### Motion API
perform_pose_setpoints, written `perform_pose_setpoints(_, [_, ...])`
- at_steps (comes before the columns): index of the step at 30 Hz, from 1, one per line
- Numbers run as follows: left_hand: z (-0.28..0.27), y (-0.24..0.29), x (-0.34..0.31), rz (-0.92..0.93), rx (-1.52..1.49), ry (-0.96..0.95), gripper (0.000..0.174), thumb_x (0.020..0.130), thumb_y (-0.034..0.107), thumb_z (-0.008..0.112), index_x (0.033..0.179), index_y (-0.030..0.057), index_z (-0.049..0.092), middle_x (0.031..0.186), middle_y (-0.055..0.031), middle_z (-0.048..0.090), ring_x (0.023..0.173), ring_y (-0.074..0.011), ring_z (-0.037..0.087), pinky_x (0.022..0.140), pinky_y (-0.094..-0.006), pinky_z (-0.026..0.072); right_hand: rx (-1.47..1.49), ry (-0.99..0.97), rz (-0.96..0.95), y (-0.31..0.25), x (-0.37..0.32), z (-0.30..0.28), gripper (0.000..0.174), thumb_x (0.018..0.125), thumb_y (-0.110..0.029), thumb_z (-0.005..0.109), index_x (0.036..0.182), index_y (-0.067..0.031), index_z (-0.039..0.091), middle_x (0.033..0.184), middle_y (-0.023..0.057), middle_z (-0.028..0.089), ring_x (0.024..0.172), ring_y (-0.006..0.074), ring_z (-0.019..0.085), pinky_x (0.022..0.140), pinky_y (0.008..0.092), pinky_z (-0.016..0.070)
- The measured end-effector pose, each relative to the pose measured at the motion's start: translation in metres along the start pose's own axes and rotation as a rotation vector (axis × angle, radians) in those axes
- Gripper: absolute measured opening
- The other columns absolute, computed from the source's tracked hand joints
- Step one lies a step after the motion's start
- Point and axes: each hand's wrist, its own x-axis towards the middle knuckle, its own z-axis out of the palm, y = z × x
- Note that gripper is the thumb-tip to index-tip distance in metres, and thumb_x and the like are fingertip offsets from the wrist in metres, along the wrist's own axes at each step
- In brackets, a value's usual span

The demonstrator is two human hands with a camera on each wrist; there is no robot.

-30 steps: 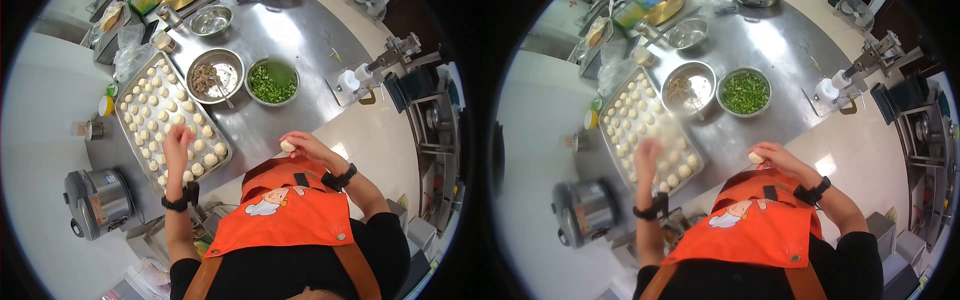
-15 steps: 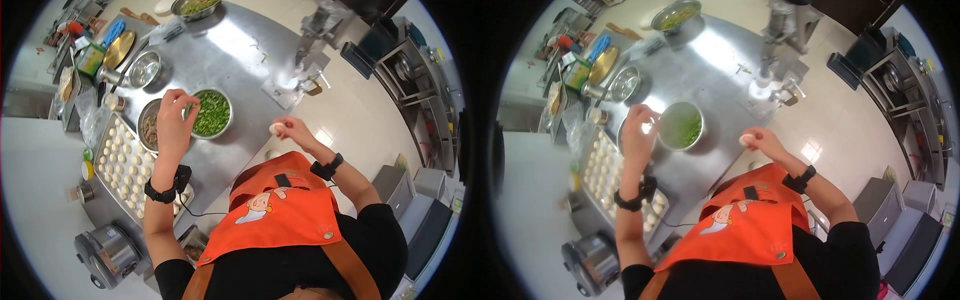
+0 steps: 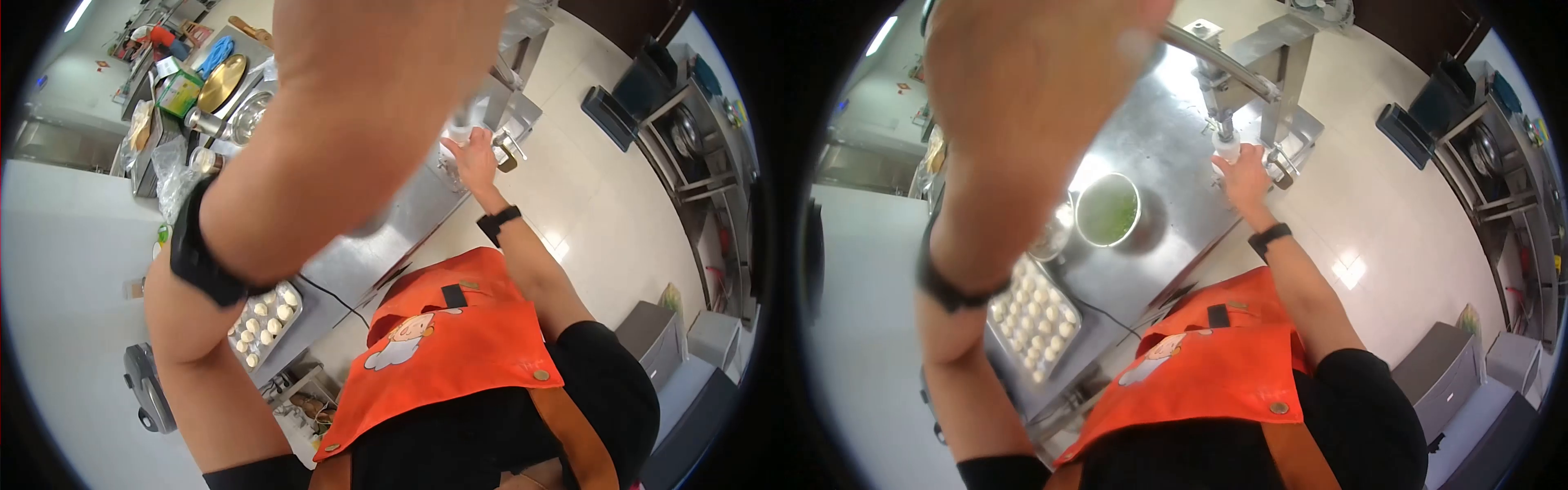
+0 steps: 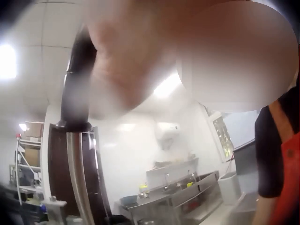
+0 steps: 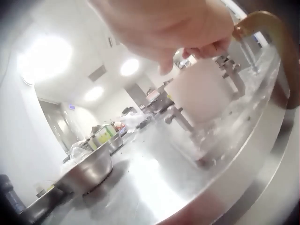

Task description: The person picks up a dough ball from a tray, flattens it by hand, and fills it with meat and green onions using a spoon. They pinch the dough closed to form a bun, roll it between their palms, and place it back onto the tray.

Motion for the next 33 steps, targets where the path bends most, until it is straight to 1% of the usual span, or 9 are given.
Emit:
perform_pose_setpoints(3, [-0.036,0.012,-0.021,-0.255,0.157,-0.402,0.027,0.082,0.029,0.065,0.073,0.0083,0.051,0.068,-0.0052,0.054,0.051,-0.0192,0.056,0.044,-0.0286,0.041,0.214,-0.089,-0.083,0.021,-0.019,-0.027,0.043,0.084,-0.034,0.065,0.112,-0.003,0.054,0.107,0.015,0.054,0.103,0.0332,0.055,0.081,0.0426,0.047])
perform_pose_setpoints(6, [-0.027,0.019,-0.104,-0.535,-0.196,-0.944,0.037,0.087,0.041,0.06,0.073,0.0076,0.054,0.058,-0.0098,0.058,0.052,-0.0234,0.062,0.047,-0.0353,0.0483,0.221,-0.373,-0.102,0.073,-0.043,-0.041,0.026,0.086,-0.026,0.061,0.097,-0.0018,0.06,0.09,0.0133,0.062,0.086,0.0299,0.061,0.072,0.0388,0.0486])
perform_pose_setpoints(9, [0.062,0.063,-0.209,-0.722,-0.484,-0.765,0.043,0.086,0.045,0.059,0.074,0.0039,0.056,0.052,-0.0146,0.057,0.049,-0.0326,0.06,0.045,-0.0405,0.0471,0.299,-0.628,0.01,0.092,-0.072,-0.052,0.018,0.086,-0.018,0.058,0.085,-0.0003,0.062,0.066,0.0103,0.063,0.058,0.0232,0.062,0.059,0.0333,0.0493])
perform_pose_setpoints(17, [0.111,0.101,-0.24,-0.868,-0.625,-0.575,0.036,0.081,0.038,0.068,0.079,0.0033,0.058,0.055,-0.0143,0.059,0.05,-0.0333,0.06,0.045,-0.0401,0.0478,0.411,-0.777,0.15,0.077,-0.104,-0.036,0.018,0.088,-0.018,0.058,0.085,-0.0012,0.062,0.068,0.0089,0.064,0.06,0.0166,0.063,0.059,0.0303,0.0487])
perform_pose_setpoints(20, [0.092,0.086,-0.231,-1.018,-0.919,-0.642,0.038,0.082,0.039,0.069,0.086,0.0019,0.062,0.06,-0.0188,0.059,0.05,-0.035,0.059,0.047,-0.0407,0.0461,0.47,-0.771,0.062,0.051,-0.102,-0.051,0.021,0.089,-0.022,0.056,0.086,-0.0026,0.063,0.069,0.01,0.062,0.063,0.0215,0.062,0.06,0.0338,0.0469])
perform_pose_setpoints(22, [0.033,0.033,-0.169,-1.314,-1.146,-1.11,0.029,0.084,0.027,0.069,0.1,0.0033,0.063,0.061,-0.0083,0.061,0.048,-0.0201,0.058,0.046,-0.0339,0.0445,0.398,-0.671,-0.089,0.031,-0.081,-0.076,0.021,0.088,-0.024,0.057,0.087,-0.0034,0.064,0.076,0.0114,0.063,0.069,0.0266,0.062,0.063,0.0363,0.0466])
perform_pose_setpoints(25, [-0.032,-0.035,-0.143,-1.418,-1.953,-0.47,0.052,0.095,0.033,0.046,0.129,-0.0066,0.041,0.074,-0.0157,0.062,0.05,-0.0218,0.059,0.053,-0.0304,0.0499,0.28,-0.49,-0.309,0.012,-0.046,-0.073,0.021,0.087,-0.024,0.058,0.086,-0.0042,0.064,0.086,0.0116,0.065,0.076,0.0304,0.061,0.065,0.0382,0.0471])
perform_pose_setpoints(29, [0.022,-0.004,-0.182,-1.55,-2.004,0.141,0.046,0.096,0.029,0.045,0.13,-0.0032,0.043,0.09,-0.0161,0.063,0.076,-0.0238,0.065,0.074,-0.0325,0.0523,0.24,-0.196,-0.291,0.013,-0.029,-0.052,0.024,0.087,-0.027,0.059,0.095,-0.0052,0.063,0.086,0.0113,0.063,0.078,0.0293,0.061,0.065,0.0384,0.0477])
perform_pose_setpoints(33, [0.093,0.076,-0.241,-2.084,-1.949,-0.26,0.03,0.094,0.019,0.05,0.116,-0.0005,0.054,0.092,-0.009,0.061,0.076,-0.0215,0.062,0.077,-0.0362,0.0535,0.046,-0.03,-0.105,0.01,-0.016,-0.051,0.045,0.082,-0.024,0.066,0.119,-0.0048,0.051,0.095,0.0096,0.056,0.076,0.0241,0.061,0.066,0.037,0.0485])
